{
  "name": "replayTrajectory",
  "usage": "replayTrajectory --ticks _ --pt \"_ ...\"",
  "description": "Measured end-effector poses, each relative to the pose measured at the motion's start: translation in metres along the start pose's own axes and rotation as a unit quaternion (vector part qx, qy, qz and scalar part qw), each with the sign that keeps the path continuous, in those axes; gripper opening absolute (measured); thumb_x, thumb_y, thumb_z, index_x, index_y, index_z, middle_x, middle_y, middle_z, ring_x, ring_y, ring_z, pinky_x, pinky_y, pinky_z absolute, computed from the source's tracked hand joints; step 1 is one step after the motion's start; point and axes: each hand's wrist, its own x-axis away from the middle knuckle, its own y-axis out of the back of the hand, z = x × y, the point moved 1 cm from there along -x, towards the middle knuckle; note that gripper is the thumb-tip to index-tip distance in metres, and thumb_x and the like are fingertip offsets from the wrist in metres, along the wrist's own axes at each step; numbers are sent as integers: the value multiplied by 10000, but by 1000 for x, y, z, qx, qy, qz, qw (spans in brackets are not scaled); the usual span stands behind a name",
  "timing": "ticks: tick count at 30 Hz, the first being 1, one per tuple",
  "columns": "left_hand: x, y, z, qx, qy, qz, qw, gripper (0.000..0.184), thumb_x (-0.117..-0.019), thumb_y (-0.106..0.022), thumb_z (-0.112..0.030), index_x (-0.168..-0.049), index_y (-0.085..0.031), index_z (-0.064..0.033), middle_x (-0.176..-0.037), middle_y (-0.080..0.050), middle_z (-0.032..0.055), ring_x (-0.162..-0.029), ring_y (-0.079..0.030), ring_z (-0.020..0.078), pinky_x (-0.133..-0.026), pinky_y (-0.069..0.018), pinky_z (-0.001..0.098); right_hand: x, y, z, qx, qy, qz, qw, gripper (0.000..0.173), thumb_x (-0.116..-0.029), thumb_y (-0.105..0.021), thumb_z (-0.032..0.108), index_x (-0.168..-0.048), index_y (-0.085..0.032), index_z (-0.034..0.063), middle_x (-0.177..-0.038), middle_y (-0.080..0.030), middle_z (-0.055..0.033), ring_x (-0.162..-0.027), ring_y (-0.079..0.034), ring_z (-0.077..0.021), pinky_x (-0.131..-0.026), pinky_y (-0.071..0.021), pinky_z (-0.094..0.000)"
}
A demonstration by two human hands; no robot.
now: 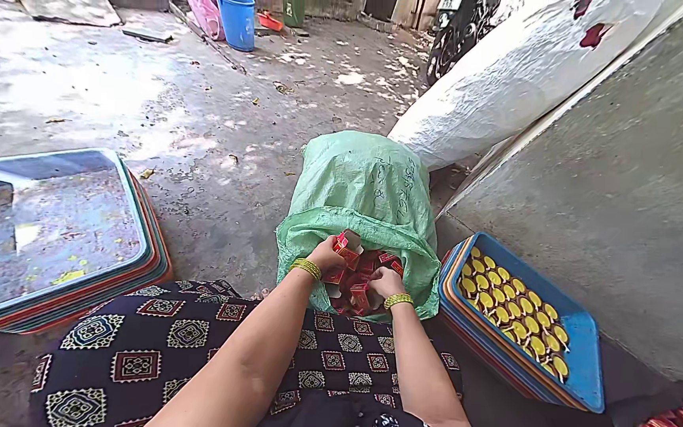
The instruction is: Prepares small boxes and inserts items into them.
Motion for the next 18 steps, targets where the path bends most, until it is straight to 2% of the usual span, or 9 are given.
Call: replayTrajectory --ticks 2,4,7,9,11,12,14,16,18 --pt "0 -1 -1 -12 2 5 1000 867 -711 -826 -90 -1476 -425 -167 -1203 -672 191 -1008 -706 307 -858 -589 514 6 20 -6 -115 113 -25 987 146 -845 -693 186 -950 -781 137 -949 -751 -25 -938 -692 -156 -867 -546 -435" --pt "-2 -5 -1 -42 9 27 999 871 -728 -794 -86 -1501 -404 -178 -1236 -659 197 -1059 -689 329 -900 -567 550 12 29 -7 -252 201 7 947 138 -877 -675 99 -966 -780 92 -963 -759 -11 -915 -692 -87 -851 -564 -326" --pt "-3 -13 0 -63 22 77 995 848 -762 -738 -85 -1525 -379 -167 -1273 -640 210 -1107 -668 341 -921 -550 564 14 25 2 -330 259 16 907 221 -899 -685 38 -1115 -715 3 -1027 -748 -84 -931 -711 -117 -876 -594 -306" --pt "5 -17 -3 -9 45 124 991 742 -848 -657 -101 -1530 -368 -153 -1250 -635 204 -1069 -668 316 -877 -570 519 13 19 10 -302 266 -48 914 248 -907 -704 90 -1141 -675 13 -1001 -736 -81 -905 -706 -116 -861 -591 -301" --pt "15 -19 -7 77 68 171 980 571 -926 -564 -204 -1470 -413 -116 -1205 -623 192 -1027 -647 297 -828 -566 493 10 12 16 -288 263 -117 913 230 -910 -712 110 -1122 -658 37 -989 -737 -67 -926 -710 -125 -884 -588 -323" --pt "17 -20 -6 102 73 183 975 559 -915 -588 -267 -1432 -451 -102 -1196 -635 191 -1027 -652 300 -819 -568 497 9 9 19 -302 263 -146 905 204 -909 -721 97 -1098 -662 47 -974 -743 -58 -917 -716 -124 -875 -598 -327" --pt "14 -21 -4 109 66 209 970 811 -855 -767 -314 -1524 -344 -138 -1282 -617 212 -1108 -650 342 -862 -575 531 9 2 26 -360 261 -177 878 191 -894 -729 35 -1066 -645 41 -962 -745 -63 -898 -721 -136 -854 -608 -331" --pt "10 -25 -2 68 46 194 978 1054 -748 -907 -273 -1557 -248 -122 -1297 -610 234 -1094 -673 357 -853 -598 526 10 -5 35 -427 258 -176 849 210 -891 -718 -18 -1065 -611 29 -975 -732 -84 -902 -710 -158 -845 -603 -337" --pt "4 -28 3 28 22 160 986 1094 -658 -934 -220 -1522 -275 -94 -1227 -656 212 -1032 -708 320 -839 -614 496 8 -13 41 -477 241 -180 826 242 -907 -706 -17 -1116 -592 24 -1040 -729 -114 -966 -712 -190 -872 -603 -362"
